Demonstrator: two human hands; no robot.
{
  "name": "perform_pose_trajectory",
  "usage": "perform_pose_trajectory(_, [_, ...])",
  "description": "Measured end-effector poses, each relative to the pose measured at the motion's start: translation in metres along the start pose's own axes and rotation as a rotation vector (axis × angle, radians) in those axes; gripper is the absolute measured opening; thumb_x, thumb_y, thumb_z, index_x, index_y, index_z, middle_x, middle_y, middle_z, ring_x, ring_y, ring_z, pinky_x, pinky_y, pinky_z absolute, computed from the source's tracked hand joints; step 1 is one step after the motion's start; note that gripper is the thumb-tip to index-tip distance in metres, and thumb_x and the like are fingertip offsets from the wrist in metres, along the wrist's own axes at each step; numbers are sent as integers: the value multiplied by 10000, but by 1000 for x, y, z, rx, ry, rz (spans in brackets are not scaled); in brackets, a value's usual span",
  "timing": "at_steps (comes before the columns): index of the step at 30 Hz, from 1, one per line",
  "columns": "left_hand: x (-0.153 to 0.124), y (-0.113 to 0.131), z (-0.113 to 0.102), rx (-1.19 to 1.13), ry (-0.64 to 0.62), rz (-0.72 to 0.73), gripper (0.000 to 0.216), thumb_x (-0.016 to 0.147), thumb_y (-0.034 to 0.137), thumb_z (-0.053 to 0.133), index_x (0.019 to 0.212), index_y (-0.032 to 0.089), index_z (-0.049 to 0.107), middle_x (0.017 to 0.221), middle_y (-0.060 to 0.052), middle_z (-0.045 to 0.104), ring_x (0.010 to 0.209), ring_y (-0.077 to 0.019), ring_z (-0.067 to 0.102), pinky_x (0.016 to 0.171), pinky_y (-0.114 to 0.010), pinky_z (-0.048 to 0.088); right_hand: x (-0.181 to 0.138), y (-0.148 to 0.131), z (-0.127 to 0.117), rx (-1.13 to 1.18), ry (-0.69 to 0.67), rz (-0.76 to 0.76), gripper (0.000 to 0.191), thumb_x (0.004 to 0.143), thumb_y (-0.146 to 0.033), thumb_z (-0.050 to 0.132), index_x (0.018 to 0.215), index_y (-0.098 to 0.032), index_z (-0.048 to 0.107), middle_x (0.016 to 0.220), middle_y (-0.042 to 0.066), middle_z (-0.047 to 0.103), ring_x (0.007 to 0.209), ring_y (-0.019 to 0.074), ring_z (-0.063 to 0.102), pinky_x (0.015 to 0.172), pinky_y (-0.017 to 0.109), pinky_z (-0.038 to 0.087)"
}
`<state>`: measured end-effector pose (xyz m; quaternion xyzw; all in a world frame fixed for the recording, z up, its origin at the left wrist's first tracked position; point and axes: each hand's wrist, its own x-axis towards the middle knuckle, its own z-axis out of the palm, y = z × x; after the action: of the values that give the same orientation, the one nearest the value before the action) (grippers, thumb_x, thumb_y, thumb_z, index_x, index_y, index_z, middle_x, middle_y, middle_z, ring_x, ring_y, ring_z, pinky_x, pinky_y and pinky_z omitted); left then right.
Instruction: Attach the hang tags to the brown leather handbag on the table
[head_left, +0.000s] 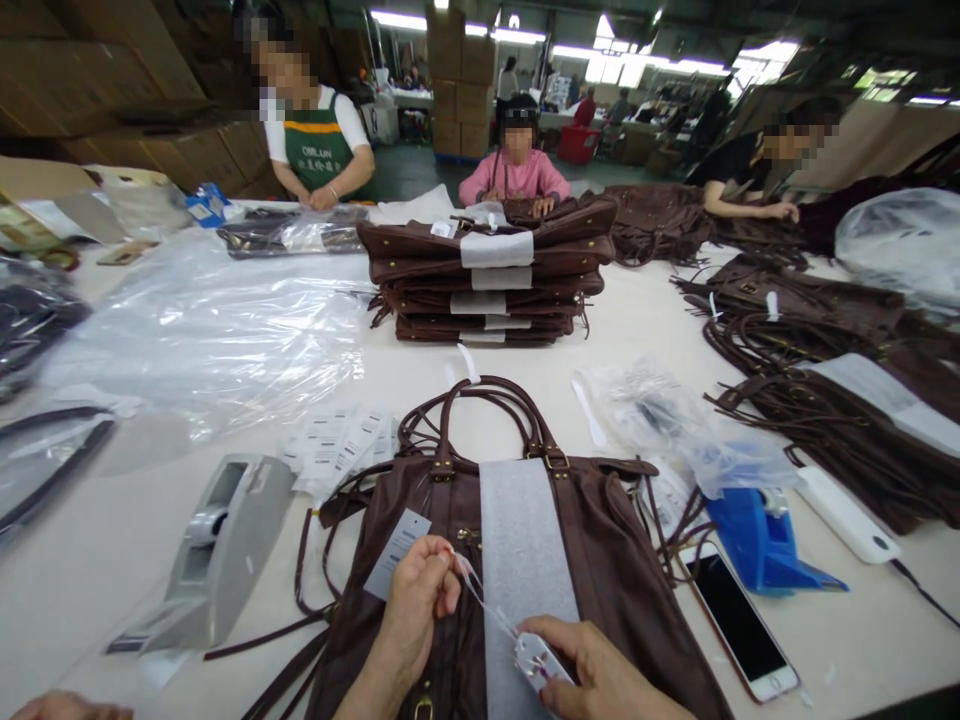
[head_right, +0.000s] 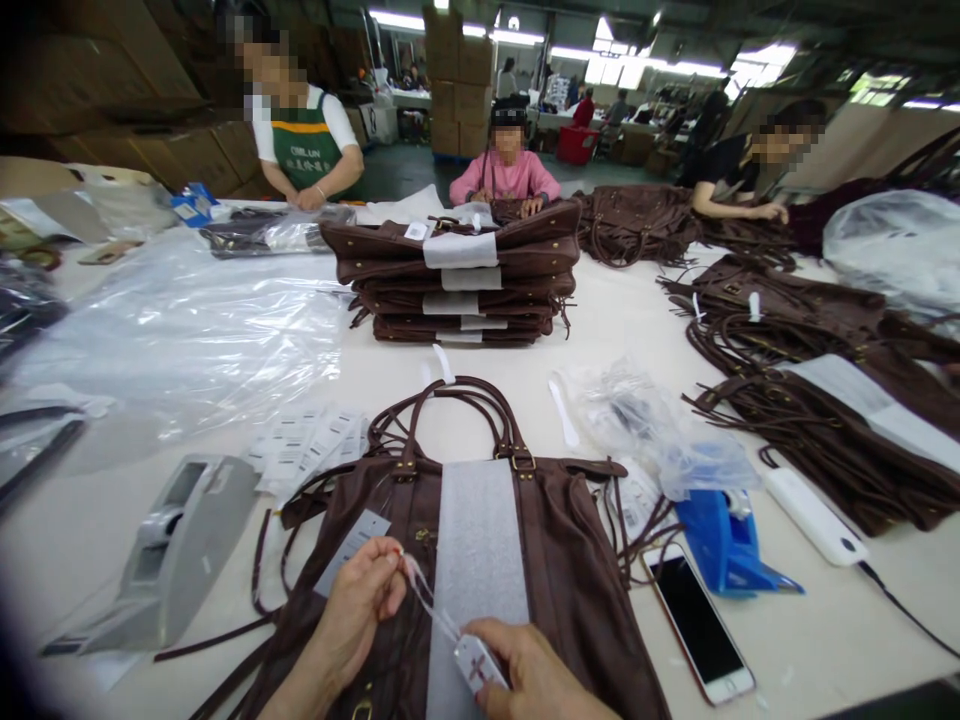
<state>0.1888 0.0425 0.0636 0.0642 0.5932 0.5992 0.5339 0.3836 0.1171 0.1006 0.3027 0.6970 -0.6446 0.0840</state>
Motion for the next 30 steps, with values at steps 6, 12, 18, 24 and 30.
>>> perform_pose_trajectory(6, [8, 0, -9, -74, -8, -11, 184, 701, 291, 539, 728, 150, 426, 608, 18, 560, 345, -6, 339, 378, -165, 131, 6, -1, 9, -61, 23, 55, 342, 638, -193, 473, 963, -196, 580, 806, -17, 583, 748, 146, 483, 674, 204, 357])
perform_pose_trajectory(12, [9, 7, -11, -193, -57, -134, 207, 652, 261, 597, 716, 153, 433, 523, 59, 481, 321, 3, 286, 373, -173, 102, 10, 2, 16, -116, 58, 121, 386, 644, -196, 467, 1018, -218, 561, 808, -17, 599, 740, 151, 502, 678, 211, 363])
perform_pose_trajectory(18, [9, 10, -14, -301, -118, -181, 229, 622, 223, 628, 709, 144, 432, 610, 8, 570, 326, 9, 276, 374, -173, 108, 12, 3, 23, -233, 101, 149, 378, 653, -184, 461, 1009, -261, 560, 855, -15, 604, 807, 167, 517, 721, 225, 351])
perform_pose_trajectory(24, [10, 15, -24, -331, -151, -173, 212, 646, 219, 618, 707, 141, 430, 656, -20, 593, 341, 9, 278, 383, -171, 110, 13, -6, 28, -266, 89, 134, 368, 663, -166, 448, 991, -285, 565, 843, -26, 602, 819, 161, 523, 706, 219, 345])
perform_pose_trajectory(30, [3, 26, -30, -263, -218, -189, 236, 601, 231, 665, 719, 139, 483, 519, 55, 485, 336, 10, 253, 388, -174, 99, 12, -8, 32, -297, 110, 202, 403, 666, -196, 494, 1054, -288, 547, 899, 1, 595, 840, 172, 527, 720, 232, 368])
